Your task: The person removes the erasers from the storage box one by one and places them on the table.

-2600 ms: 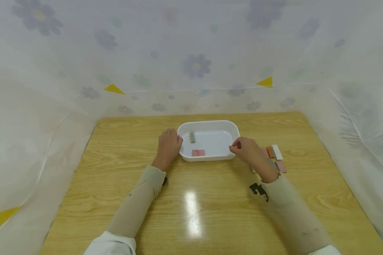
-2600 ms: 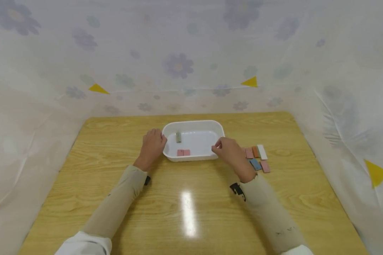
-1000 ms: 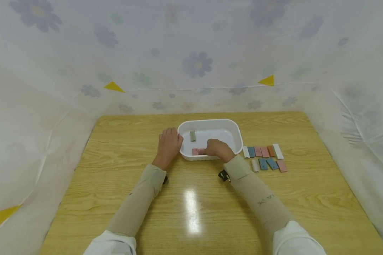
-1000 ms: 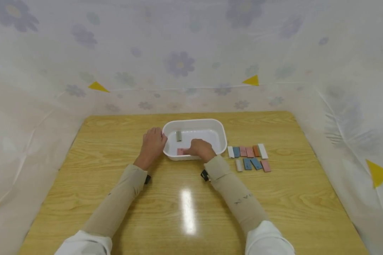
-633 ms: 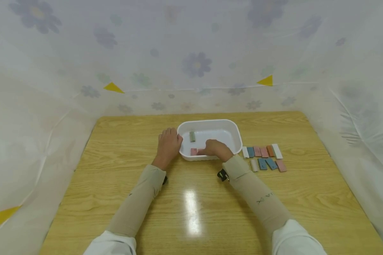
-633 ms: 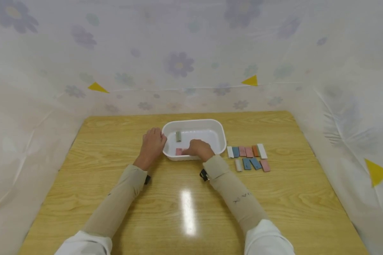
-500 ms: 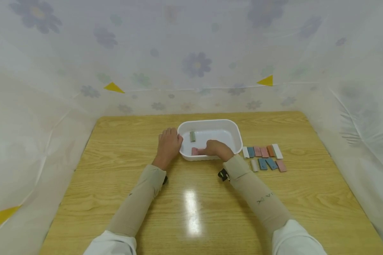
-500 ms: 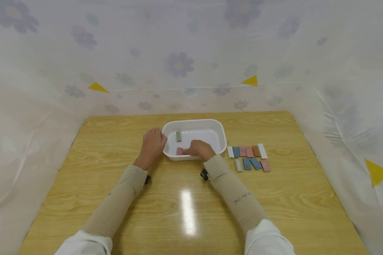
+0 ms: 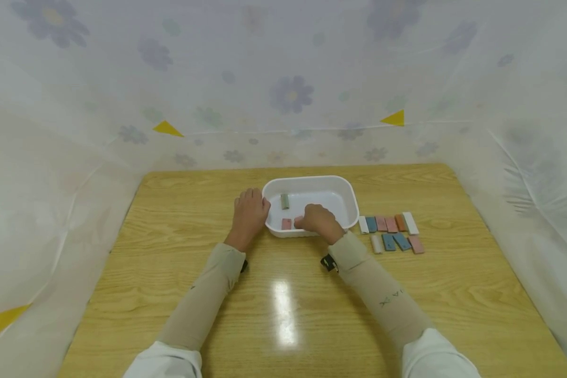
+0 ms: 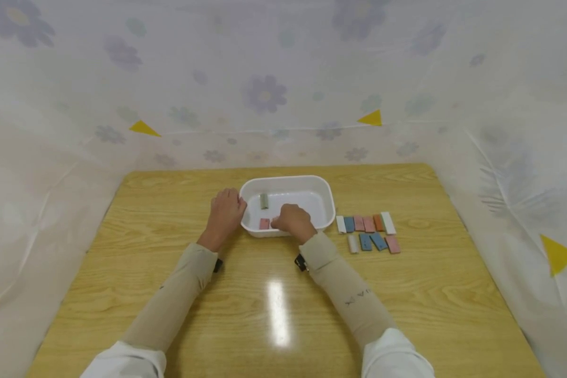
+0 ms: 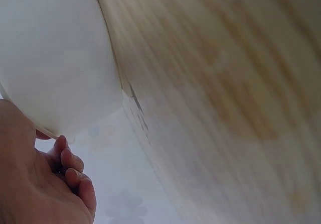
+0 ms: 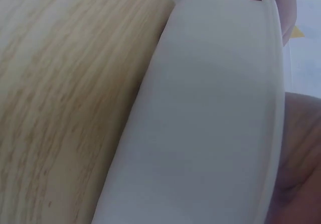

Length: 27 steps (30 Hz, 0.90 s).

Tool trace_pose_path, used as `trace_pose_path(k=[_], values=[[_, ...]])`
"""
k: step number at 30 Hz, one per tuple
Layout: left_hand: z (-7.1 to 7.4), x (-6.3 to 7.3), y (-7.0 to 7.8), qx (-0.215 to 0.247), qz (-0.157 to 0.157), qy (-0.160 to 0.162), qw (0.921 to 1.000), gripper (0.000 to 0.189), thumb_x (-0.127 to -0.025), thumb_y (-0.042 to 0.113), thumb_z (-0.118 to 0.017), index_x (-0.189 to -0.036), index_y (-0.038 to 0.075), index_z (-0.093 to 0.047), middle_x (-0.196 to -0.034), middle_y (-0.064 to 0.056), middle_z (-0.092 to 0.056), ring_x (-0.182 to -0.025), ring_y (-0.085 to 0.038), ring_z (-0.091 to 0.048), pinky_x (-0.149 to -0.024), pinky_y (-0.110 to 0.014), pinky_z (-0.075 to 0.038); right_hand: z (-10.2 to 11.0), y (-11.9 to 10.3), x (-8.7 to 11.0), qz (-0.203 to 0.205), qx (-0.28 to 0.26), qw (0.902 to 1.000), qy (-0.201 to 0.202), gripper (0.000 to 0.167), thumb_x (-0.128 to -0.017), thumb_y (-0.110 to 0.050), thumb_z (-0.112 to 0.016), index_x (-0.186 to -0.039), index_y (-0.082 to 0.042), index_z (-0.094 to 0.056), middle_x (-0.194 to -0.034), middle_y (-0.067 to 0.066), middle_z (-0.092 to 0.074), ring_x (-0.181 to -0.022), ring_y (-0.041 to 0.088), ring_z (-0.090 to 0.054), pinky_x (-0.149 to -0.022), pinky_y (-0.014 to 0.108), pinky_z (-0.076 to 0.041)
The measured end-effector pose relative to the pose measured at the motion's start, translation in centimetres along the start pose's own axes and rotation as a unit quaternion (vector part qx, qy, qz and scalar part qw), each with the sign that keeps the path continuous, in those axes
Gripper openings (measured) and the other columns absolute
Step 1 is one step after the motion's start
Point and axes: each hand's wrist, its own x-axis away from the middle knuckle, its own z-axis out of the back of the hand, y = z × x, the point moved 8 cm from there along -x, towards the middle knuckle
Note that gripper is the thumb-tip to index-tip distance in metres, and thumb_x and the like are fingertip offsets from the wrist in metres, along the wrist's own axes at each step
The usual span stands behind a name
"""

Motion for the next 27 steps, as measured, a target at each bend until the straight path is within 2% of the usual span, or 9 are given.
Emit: trace_pose_path(k=[9, 15, 20, 24, 27], values=[[0.3, 0.1, 0.2, 0.002, 0.0, 0.0, 1.0, 0.019, -0.094, 0.023, -0.043, -0.087, 0.005, -0.048, -0.084, -0.008, -0.047, -0.078, -0.026, -0.043, -0.07, -0.039, -0.033, 1.0, 0.3, 1.0, 0.002, -0.038, 0.9985, 0.039, 0.034, -0.08, -0.037, -0.06, -0.081, -0.004, -0.058, -0.075, 0.01, -0.057, -0.066, 0.023, -0.053, -0.055, 0.035, -0.042], [0.5, 0.2, 0.3, 0.001, 0.002, -0.004, 1.0, 0.021, -0.094, 0.024, -0.042, -0.09, 0.004, -0.049, -0.087, -0.009, -0.049, -0.08, -0.026, -0.044, -0.07, -0.039, -0.033, 2.6, -0.3, 2.4, 0.047, -0.076, 0.9943, 0.058, 0.036, -0.084, -0.039, -0.057, -0.072, -0.006, -0.054, -0.065, 0.005, -0.051, -0.058, 0.018, -0.046, -0.054, 0.031, -0.038], [0.5, 0.2, 0.3, 0.004, 0.002, 0.0, 1.0, 0.02, -0.093, 0.022, -0.044, -0.09, 0.003, -0.05, -0.087, -0.01, -0.05, -0.08, -0.027, -0.045, -0.07, -0.039, -0.034, 4.9, -1.3, 4.7, 0.093, -0.101, 0.9878, 0.073, 0.038, -0.089, -0.041, -0.052, -0.073, -0.007, -0.051, -0.072, 0.0, -0.058, -0.058, 0.016, -0.04, -0.056, 0.03, -0.035], [0.3, 0.1, 0.1, 0.002, 0.002, 0.002, 1.0, 0.021, -0.093, 0.023, -0.044, -0.09, 0.003, -0.05, -0.087, -0.01, -0.05, -0.081, -0.028, -0.046, -0.07, -0.039, -0.034, 6.6, -1.9, 6.8, 0.105, -0.126, 0.9839, 0.071, 0.038, -0.089, -0.044, -0.051, -0.079, -0.008, -0.055, -0.084, -0.002, -0.065, -0.062, 0.018, -0.045, -0.059, 0.033, -0.038], [0.2, 0.0, 0.1, -0.001, 0.0, 0.003, 1.0, 0.022, -0.093, 0.024, -0.042, -0.09, 0.003, -0.049, -0.087, -0.01, -0.05, -0.081, -0.027, -0.046, -0.07, -0.039, -0.034, 7.6, -1.9, 7.8, 0.104, -0.126, 0.9838, 0.074, 0.038, -0.088, -0.046, -0.052, -0.088, -0.009, -0.058, -0.089, 0.001, -0.063, -0.07, 0.019, -0.052, -0.064, 0.034, -0.041]])
